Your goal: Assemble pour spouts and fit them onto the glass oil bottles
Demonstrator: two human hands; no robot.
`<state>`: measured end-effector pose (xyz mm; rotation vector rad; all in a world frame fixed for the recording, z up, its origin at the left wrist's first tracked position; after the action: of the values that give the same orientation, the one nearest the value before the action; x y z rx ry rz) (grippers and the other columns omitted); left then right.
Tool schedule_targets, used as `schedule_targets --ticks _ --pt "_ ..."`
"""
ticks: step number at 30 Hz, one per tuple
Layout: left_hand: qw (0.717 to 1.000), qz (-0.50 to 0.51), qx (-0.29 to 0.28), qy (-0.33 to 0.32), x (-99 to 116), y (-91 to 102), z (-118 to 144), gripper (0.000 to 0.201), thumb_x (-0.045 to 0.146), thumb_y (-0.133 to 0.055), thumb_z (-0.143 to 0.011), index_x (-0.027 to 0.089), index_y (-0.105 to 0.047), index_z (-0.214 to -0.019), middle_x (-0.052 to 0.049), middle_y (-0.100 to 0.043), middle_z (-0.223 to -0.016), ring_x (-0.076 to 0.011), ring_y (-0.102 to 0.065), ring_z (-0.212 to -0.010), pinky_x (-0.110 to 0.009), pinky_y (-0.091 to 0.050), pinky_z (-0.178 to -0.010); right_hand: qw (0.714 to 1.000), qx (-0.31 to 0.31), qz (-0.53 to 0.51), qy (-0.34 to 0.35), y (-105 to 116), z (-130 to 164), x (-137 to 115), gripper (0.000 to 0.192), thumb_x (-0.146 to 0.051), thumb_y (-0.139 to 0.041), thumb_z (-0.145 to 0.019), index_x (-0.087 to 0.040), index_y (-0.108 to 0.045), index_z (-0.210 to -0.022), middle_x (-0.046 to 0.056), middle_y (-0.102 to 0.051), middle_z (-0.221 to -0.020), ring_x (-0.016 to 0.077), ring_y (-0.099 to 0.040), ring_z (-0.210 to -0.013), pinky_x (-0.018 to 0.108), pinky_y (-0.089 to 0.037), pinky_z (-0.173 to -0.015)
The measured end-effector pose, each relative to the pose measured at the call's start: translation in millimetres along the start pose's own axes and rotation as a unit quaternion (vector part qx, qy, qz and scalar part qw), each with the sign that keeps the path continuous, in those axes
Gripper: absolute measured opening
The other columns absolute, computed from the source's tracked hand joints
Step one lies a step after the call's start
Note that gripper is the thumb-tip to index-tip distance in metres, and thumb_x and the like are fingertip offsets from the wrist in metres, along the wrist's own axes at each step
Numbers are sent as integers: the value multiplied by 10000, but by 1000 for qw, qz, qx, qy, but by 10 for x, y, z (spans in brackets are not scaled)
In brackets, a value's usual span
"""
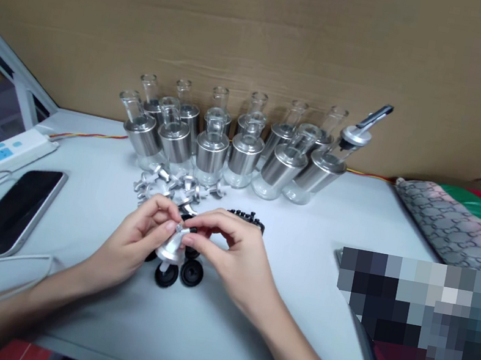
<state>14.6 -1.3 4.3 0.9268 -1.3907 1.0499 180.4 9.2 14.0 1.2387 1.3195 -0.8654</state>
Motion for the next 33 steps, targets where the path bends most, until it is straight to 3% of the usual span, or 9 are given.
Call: schedule_targets --ticks 5,8,13,16,24,33 --pt "999 25 3 -25 5 3 12 249 331 -676 -806 192 -510 -928 -6 -579 -912 -100 -582 -827 -192 -469 -729 998 56 -26 -3 29 7 -66 65 -245 -753 -694 -218 -742 -752 18 -719 -756 155 -654 -707 270 -539 -668" --pt "999 30 -9 -15 2 7 17 269 318 -717 -773 185 -545 -932 -18 -600 -936 -112 -605 -850 -211 -482 -772 996 74 -37 -12 51 1 -56 68 -254 -746 -704 -231 -754 -768 21 -723 -798 163 -656 -751 282 -540 -713" --pt "999 48 -12 -8 17 1 24 274 395 -661 -820 180 -554 -951 -38 -657 -879 -147 -663 -811 -242 -517 -713 974 -3 -191 -119 48 -21 33 212 -414 -705 -750 -238 -765 -852 32 -714 -763 148 -633 -690 299 -524 -711" --pt "998 54 -10 -29 36 -11 22 277 405 -673 -810 179 -563 -928 -45 -670 -882 -171 -680 -834 -276 -537 -745 959 -27 -233 -157 38 -17 46 279 -437 -706 -746 -244 -752 -942 43 -712 -847 141 -606 -703 299 -507 -712" --pt "996 74 -19 -44 0 -7 28 222 365 -656 -838 170 -580 -914 -19 -641 -881 -124 -671 -794 -226 -526 -718 942 -102 -277 -160 18 2 28 275 -467 -656 -779 -230 -732 -895 59 -675 -909 166 -577 -761 303 -493 -724" --pt "999 36 -19 -25 19 -26 58 250 401 -648 -834 170 -575 -897 -57 -678 -927 -163 -679 -865 -237 -537 -731 956 -95 -234 -148 2 10 17 361 -564 -622 -775 -227 -673 -892 66 -654 -960 180 -601 -813 296 -504 -700"
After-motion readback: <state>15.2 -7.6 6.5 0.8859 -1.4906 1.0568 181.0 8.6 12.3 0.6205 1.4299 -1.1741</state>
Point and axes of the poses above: each hand's wrist, its own z-axis away from the middle knuckle, its own y-axis out of the back of the hand, x = y × z, the point moved 1 cm from there along -z, towards the middle knuckle
